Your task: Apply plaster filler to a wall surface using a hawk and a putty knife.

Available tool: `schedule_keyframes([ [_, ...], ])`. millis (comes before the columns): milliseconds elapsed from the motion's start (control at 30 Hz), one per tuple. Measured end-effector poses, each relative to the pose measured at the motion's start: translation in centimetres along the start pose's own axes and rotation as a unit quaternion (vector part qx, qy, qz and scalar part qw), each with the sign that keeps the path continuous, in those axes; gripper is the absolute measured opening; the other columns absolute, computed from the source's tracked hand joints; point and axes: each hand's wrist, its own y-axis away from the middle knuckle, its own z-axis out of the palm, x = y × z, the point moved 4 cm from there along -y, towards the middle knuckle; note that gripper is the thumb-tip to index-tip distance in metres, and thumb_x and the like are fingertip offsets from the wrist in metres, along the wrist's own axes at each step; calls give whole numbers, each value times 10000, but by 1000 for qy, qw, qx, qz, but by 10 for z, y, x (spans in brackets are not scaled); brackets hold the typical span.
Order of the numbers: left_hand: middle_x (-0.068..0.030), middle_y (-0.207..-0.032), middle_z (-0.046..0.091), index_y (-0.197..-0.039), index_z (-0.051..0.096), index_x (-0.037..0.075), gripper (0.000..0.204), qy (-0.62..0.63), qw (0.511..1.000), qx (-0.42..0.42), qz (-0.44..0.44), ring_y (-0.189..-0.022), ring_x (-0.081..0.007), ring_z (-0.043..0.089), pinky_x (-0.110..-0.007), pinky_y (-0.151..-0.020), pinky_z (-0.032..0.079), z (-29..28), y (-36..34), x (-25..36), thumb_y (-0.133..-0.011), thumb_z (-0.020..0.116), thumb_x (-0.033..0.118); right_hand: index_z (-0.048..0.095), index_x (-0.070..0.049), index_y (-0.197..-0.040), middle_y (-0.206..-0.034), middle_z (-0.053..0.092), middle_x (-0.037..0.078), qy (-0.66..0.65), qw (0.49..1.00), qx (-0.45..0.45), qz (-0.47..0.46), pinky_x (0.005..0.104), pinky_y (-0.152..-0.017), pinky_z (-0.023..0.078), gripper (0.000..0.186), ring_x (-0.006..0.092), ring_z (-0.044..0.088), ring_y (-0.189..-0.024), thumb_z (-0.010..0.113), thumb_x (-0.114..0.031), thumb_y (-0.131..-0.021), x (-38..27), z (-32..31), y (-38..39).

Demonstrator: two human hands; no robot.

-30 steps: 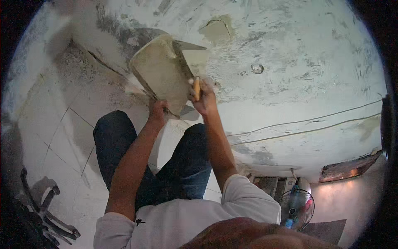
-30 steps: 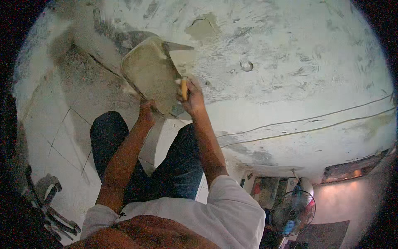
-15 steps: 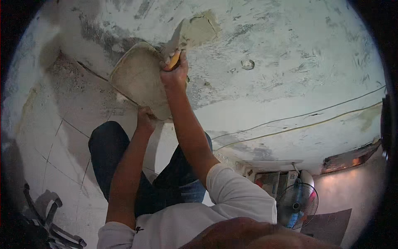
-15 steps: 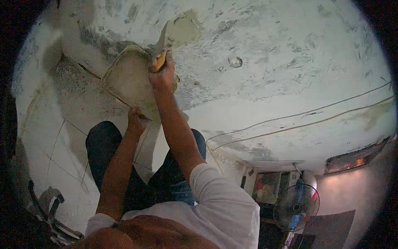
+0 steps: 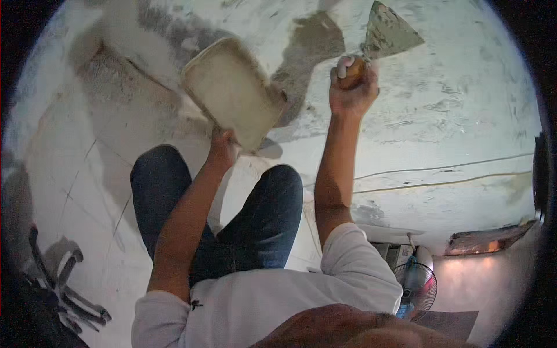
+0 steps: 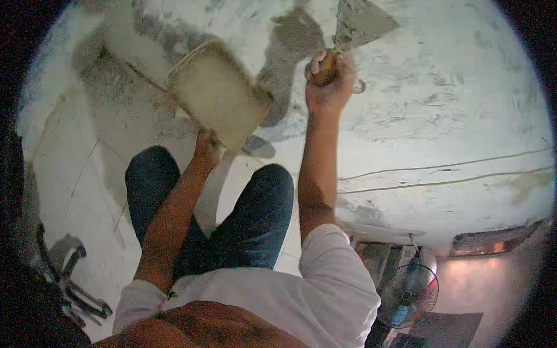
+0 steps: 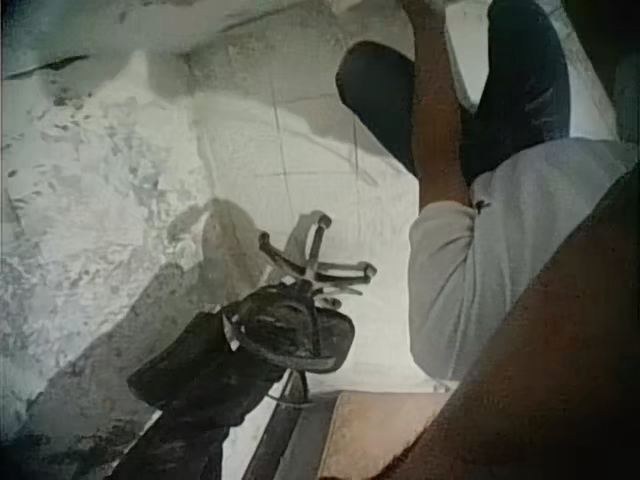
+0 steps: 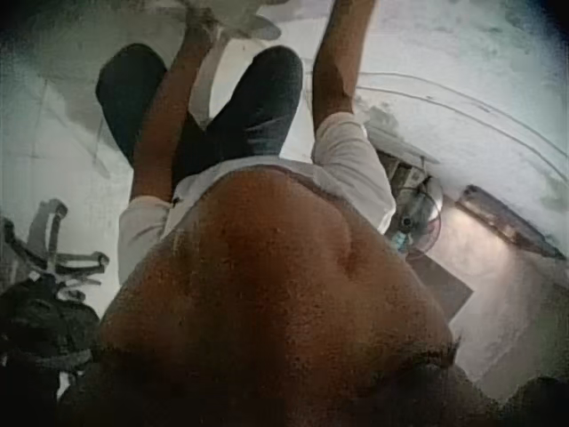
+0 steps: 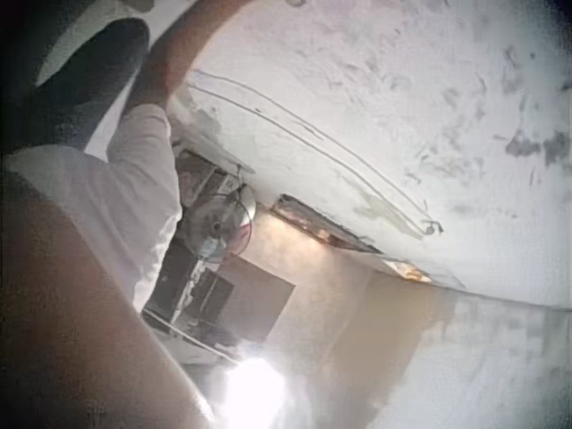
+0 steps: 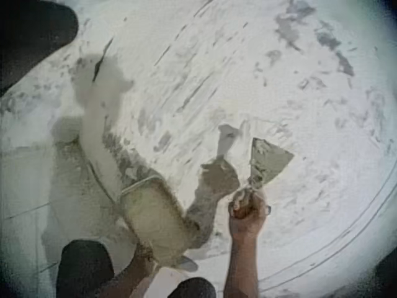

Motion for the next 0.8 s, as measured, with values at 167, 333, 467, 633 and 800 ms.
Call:
schedule_keyframes([
  [167,-114,-1169,600,-1282,457,52,442,-68,992,-53,-87,-1088,-249,586,-395,-965,474,-3,0,5,-863,577,129,627,1,-1043,-777,619,122,480,858,-161,-85,318,-494,412,203,181,494,-538,607,-135,-894,-1,-14,78],
  [333,-136,-1200,583,-1213,522,32,365,-243,964,-105,-26,-1086,-242,588,-391,-954,482,12,2,39,-872,587,143,666,-98,-1145,-843,635,120,696,645,-315,-17,371,-606,510,336,274,619,-665,647,-19,-820,54,-46,154],
  [467,-139,-1256,546,-1270,463,40,437,208,964,-24,-161,-1153,-271,556,-430,-986,472,30,6,49,-866,591,146,664,-125,-1153,-840,629,120,714,617,-331,-24,380,-575,521,356,275,627,-655,643,-25,-812,58,-57,172],
  [633,-147,-1314,505,-1341,398,62,500,228,961,-50,-147,-1209,-346,517,-530,-1027,428,36,6,53,-890,534,229,675,-134,-1117,-758,596,89,745,556,-368,12,366,-526,514,324,250,615,-604,649,-51,-804,35,-58,166],
  [800,-158,-1159,567,-1270,464,8,654,139,977,-6,-160,-1083,-304,590,-453,-961,506,15,6,36,-685,735,119,689,-89,-934,-752,590,87,738,545,-398,13,367,-504,501,143,245,599,-576,667,-66,-795,11,-47,155],
])
